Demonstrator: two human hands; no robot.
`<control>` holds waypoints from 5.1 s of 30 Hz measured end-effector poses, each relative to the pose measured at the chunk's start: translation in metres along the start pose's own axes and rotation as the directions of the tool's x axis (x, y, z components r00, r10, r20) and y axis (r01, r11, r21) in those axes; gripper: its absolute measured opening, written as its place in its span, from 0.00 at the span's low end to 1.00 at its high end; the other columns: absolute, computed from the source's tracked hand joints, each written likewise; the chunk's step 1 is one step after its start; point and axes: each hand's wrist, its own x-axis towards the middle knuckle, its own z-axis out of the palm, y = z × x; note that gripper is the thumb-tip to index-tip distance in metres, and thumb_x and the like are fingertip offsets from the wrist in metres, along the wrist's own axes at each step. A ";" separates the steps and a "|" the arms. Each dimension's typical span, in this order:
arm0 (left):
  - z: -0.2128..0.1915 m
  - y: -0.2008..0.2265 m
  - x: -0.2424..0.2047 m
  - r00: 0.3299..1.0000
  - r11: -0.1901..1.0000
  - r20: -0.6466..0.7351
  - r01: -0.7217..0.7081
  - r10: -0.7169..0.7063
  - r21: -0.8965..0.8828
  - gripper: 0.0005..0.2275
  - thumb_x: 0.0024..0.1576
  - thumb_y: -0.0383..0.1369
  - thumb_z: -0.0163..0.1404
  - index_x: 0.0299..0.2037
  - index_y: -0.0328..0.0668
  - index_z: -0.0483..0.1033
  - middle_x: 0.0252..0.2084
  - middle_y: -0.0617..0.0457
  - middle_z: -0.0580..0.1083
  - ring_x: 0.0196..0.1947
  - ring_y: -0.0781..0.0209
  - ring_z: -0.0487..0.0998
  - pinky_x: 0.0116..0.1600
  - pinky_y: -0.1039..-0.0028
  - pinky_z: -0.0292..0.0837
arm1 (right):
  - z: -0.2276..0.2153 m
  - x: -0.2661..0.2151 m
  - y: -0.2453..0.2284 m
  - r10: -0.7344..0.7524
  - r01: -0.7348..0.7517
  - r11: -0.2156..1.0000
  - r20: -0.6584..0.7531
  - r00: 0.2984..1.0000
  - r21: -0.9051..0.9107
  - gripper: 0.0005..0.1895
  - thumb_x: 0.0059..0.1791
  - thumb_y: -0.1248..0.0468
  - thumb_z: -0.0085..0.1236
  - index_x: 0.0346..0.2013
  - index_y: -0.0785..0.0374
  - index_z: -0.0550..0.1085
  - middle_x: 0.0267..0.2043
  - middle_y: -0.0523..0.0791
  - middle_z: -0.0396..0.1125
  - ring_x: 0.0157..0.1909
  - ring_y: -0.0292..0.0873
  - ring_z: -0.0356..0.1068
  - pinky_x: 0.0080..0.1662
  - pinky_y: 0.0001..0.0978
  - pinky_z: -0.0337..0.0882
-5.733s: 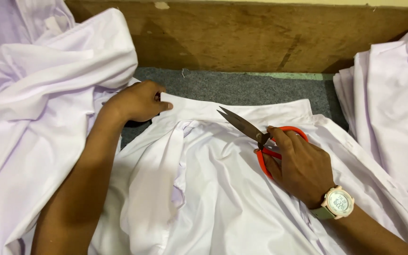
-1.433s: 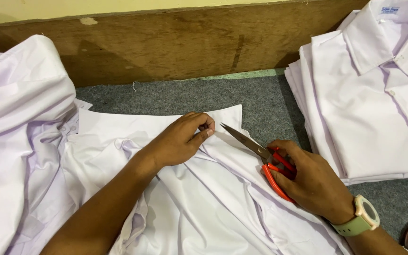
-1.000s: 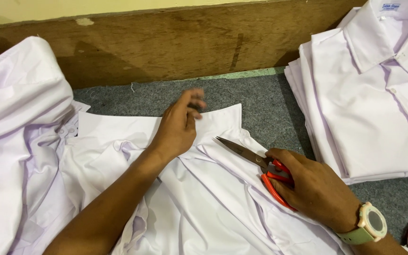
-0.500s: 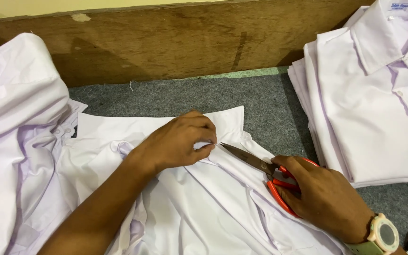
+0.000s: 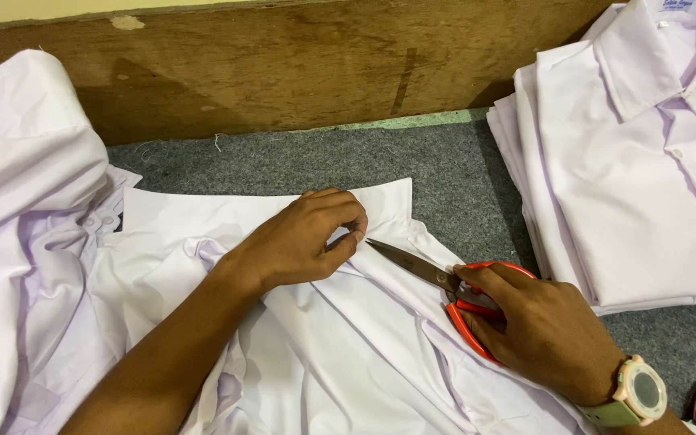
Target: Trimming loose threads and excess fabric from white shirts using scissors.
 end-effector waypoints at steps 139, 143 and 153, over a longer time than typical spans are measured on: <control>0.007 -0.007 0.019 0.928 0.970 -0.299 0.177 -0.220 -0.163 0.05 0.63 0.32 0.50 0.43 0.46 0.79 0.34 0.49 0.72 0.40 0.46 0.78 0.51 0.62 0.71 | -0.002 0.010 -0.007 0.202 -0.066 0.955 -0.471 0.859 0.289 0.26 0.47 0.66 0.62 0.60 0.62 0.72 0.38 0.57 0.76 0.36 0.64 0.76 0.34 0.52 0.75; 0.003 0.000 0.016 0.935 0.981 -0.330 0.074 -0.131 -0.179 0.05 0.61 0.29 0.52 0.44 0.45 0.77 0.36 0.51 0.72 0.43 0.48 0.78 0.52 0.62 0.69 | -0.005 0.010 -0.009 0.191 -0.034 0.951 -0.497 0.847 0.308 0.25 0.48 0.68 0.62 0.60 0.65 0.72 0.36 0.57 0.76 0.31 0.62 0.76 0.32 0.50 0.75; -0.047 0.085 0.008 0.940 0.950 0.245 0.170 -0.236 0.261 0.15 0.47 0.22 0.54 0.44 0.44 0.84 0.41 0.47 0.80 0.50 0.41 0.77 0.57 0.53 0.68 | -0.007 0.006 -0.011 0.188 0.072 0.922 -0.606 0.773 0.379 0.26 0.49 0.68 0.63 0.62 0.67 0.69 0.34 0.56 0.73 0.26 0.57 0.71 0.30 0.43 0.71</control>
